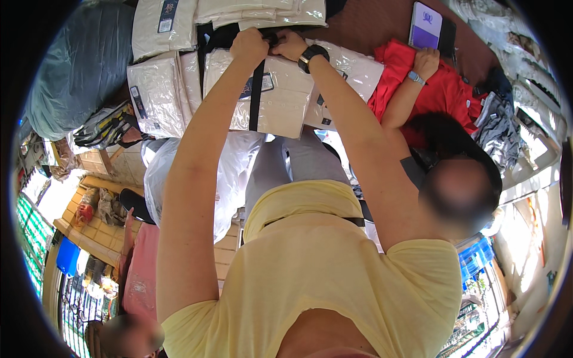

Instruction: The person sorts through packaged shirts on a table, bundles them using a black strap, and places the bundled shirts into a large clear plastic bag.

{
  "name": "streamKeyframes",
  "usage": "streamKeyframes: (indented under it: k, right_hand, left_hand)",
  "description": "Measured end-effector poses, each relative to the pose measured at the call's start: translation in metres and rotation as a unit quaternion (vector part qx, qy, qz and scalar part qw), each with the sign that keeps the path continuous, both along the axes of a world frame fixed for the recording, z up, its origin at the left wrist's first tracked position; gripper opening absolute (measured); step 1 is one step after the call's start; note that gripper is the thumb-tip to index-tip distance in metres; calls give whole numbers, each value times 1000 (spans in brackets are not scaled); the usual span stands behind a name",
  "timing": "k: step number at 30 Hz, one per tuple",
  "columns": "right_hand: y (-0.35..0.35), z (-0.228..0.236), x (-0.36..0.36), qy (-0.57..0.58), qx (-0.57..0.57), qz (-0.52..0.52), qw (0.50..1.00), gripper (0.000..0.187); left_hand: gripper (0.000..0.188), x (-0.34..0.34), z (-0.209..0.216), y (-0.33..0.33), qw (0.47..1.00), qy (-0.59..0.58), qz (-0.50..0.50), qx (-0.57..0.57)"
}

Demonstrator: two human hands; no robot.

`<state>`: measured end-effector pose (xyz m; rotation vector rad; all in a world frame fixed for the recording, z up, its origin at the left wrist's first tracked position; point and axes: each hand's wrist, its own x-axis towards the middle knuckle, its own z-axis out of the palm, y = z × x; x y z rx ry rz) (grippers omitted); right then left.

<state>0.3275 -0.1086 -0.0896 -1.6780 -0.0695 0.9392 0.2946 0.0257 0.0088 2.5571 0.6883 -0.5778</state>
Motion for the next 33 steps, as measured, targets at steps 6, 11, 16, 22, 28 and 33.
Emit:
streamKeyframes:
  k: [6,11,16,22,28,33]
  right_hand:
    - [4,49,-11,-172,-149,6,974,48]
    - [5,35,-14,-232,-170,-12,958,36]
    - [-2,38,-6,-63,-65,23,996,31]
    - [2,40,-8,-102,-87,40,990,28]
    - [-23,52,3,-100,-138,110,979,21]
    - [-27,44,9,-246,-261,287,889,25]
  left_hand:
    - [28,-8,-11,13,998,34,-55,-8]
    - [35,10,-51,30,976,68,-196,-60]
    - [51,15,-50,34,980,89,-106,-144]
    - [44,7,-43,40,985,25,-111,-129]
    - [37,3,3,51,977,24,-184,-109]
    - [28,-11,27,61,978,-36,-206,18]
